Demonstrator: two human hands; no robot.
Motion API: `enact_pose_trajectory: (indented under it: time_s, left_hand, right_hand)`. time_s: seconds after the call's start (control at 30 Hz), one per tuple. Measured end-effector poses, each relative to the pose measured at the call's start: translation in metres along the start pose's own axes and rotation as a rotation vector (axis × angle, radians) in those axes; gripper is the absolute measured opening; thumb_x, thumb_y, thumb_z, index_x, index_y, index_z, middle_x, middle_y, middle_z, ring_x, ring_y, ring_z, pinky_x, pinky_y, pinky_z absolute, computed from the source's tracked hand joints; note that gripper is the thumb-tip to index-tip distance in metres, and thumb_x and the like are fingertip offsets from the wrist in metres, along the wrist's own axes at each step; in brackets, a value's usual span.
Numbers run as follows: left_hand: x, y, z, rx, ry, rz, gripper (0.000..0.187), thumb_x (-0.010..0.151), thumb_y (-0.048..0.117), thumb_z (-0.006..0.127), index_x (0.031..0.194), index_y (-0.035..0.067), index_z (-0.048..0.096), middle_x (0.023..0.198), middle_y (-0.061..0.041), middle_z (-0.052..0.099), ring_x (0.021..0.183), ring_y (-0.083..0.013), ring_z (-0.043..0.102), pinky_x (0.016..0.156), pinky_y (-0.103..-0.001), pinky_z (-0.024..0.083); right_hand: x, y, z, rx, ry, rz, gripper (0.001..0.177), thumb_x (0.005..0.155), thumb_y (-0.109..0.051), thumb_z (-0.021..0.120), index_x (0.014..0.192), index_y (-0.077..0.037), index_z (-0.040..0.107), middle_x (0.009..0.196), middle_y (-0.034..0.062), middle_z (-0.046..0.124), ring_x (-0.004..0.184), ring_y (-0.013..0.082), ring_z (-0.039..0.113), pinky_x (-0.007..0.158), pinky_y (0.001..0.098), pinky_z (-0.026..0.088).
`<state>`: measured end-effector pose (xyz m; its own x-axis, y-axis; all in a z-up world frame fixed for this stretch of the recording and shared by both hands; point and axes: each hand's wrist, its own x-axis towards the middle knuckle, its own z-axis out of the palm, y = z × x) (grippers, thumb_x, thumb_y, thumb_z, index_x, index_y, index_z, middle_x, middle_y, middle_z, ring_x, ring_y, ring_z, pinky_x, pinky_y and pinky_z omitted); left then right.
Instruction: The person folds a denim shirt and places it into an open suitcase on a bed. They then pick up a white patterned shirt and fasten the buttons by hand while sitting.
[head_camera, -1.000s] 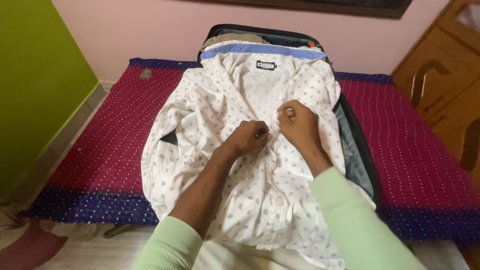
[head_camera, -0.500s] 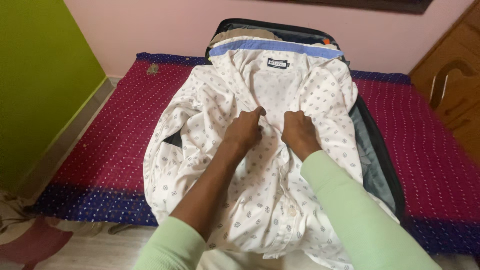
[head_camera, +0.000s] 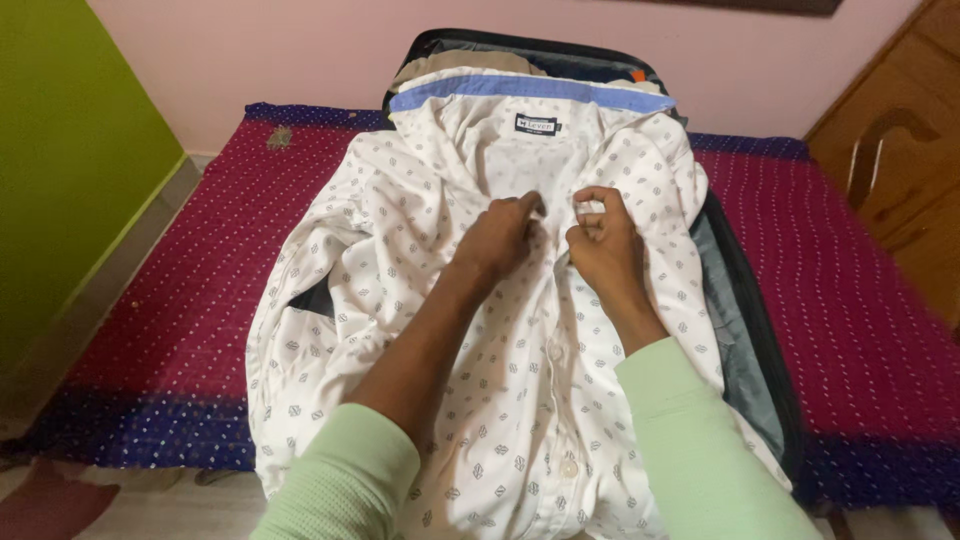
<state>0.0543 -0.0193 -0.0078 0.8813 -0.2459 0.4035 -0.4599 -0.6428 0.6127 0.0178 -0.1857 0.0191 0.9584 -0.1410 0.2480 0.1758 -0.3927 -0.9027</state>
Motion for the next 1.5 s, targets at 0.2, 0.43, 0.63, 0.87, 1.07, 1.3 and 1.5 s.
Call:
enact_pose_trajectory:
  time_s: [0.2,0.43,0.63,0.87,1.07,1.3,1.5]
  left_hand:
    - [-0.002,-0.003,-0.004,-0.282,0.241,-0.007,0.03,0.083,-0.005,0.056,0.113,0.0,0.055,0.09,-0.022,0.072,0.083,-0.0364,0.074,0.074,-0.045,0.057]
    - [-0.02,0.034,-0.044,-0.043,0.264,-0.522,0.017,0.087,0.013,0.062,0.092,-0.002,0.07,0.084,-0.026,0.072,0.081,-0.043,0.072,0.077,-0.05,0.056]
    - [-0.03,0.028,-0.038,-0.065,0.215,-0.59,0.023,0.094,0.012,0.058,0.109,-0.004,0.066,0.098,-0.026,0.072,0.087,-0.0398,0.075,0.082,-0.047,0.058]
    - [-0.019,0.0,-0.007,-0.092,0.271,-0.316,0.03,0.089,0.002,0.061,0.119,0.003,0.064,0.111,-0.022,0.068,0.097,-0.037,0.071,0.088,-0.044,0.055]
    - [-0.027,0.006,0.003,-0.073,0.243,-0.279,0.019,0.089,0.007,0.065,0.107,0.007,0.07,0.118,-0.017,0.065,0.106,-0.0368,0.066,0.09,-0.046,0.052]
    - [-0.024,0.019,-0.002,-0.13,0.281,-0.412,0.02,0.089,0.02,0.068,0.097,0.002,0.069,0.106,-0.019,0.069,0.098,-0.0379,0.067,0.086,-0.047,0.052]
    - [-0.013,0.024,-0.008,-0.312,0.339,-0.336,0.027,0.09,0.022,0.063,0.092,-0.004,0.071,0.083,-0.019,0.076,0.076,-0.0306,0.075,0.074,-0.038,0.058]
  right_hand:
    - [0.006,0.02,0.002,-0.204,-0.035,-0.149,0.045,0.085,-0.002,0.055,0.121,-0.021,0.076,0.093,0.0047,0.075,0.073,0.0131,0.067,0.069,0.0286,0.053]
    - [0.007,0.023,0.011,-0.186,0.047,-0.083,0.018,0.091,-0.021,0.073,0.104,-0.012,0.082,0.08,-0.0018,0.076,0.073,0.0092,0.072,0.072,0.0275,0.055]
    - [0.009,0.025,0.013,-0.21,0.147,-0.029,0.035,0.084,-0.027,0.083,0.106,-0.005,0.07,0.08,0.0088,0.077,0.072,0.0188,0.073,0.07,0.0318,0.055]
    - [0.016,0.041,0.015,-0.177,0.12,-0.041,0.035,0.085,-0.02,0.079,0.116,-0.008,0.073,0.094,0.0077,0.079,0.078,0.0155,0.073,0.071,0.0281,0.054]
    - [0.013,0.038,0.018,0.169,0.008,0.133,0.027,0.089,-0.014,0.078,0.11,0.002,0.073,0.092,0.0091,0.077,0.073,0.0105,0.063,0.062,0.0251,0.049]
    - [0.017,0.045,0.023,0.338,-0.011,0.075,0.028,0.086,-0.006,0.076,0.111,0.004,0.07,0.092,0.0076,0.077,0.077,0.0084,0.067,0.068,0.0227,0.053]
    - [0.004,0.022,0.038,-0.032,0.214,-0.198,0.024,0.083,-0.008,0.081,0.105,-0.002,0.074,0.088,0.0074,0.077,0.077,0.0119,0.071,0.073,0.0262,0.058]
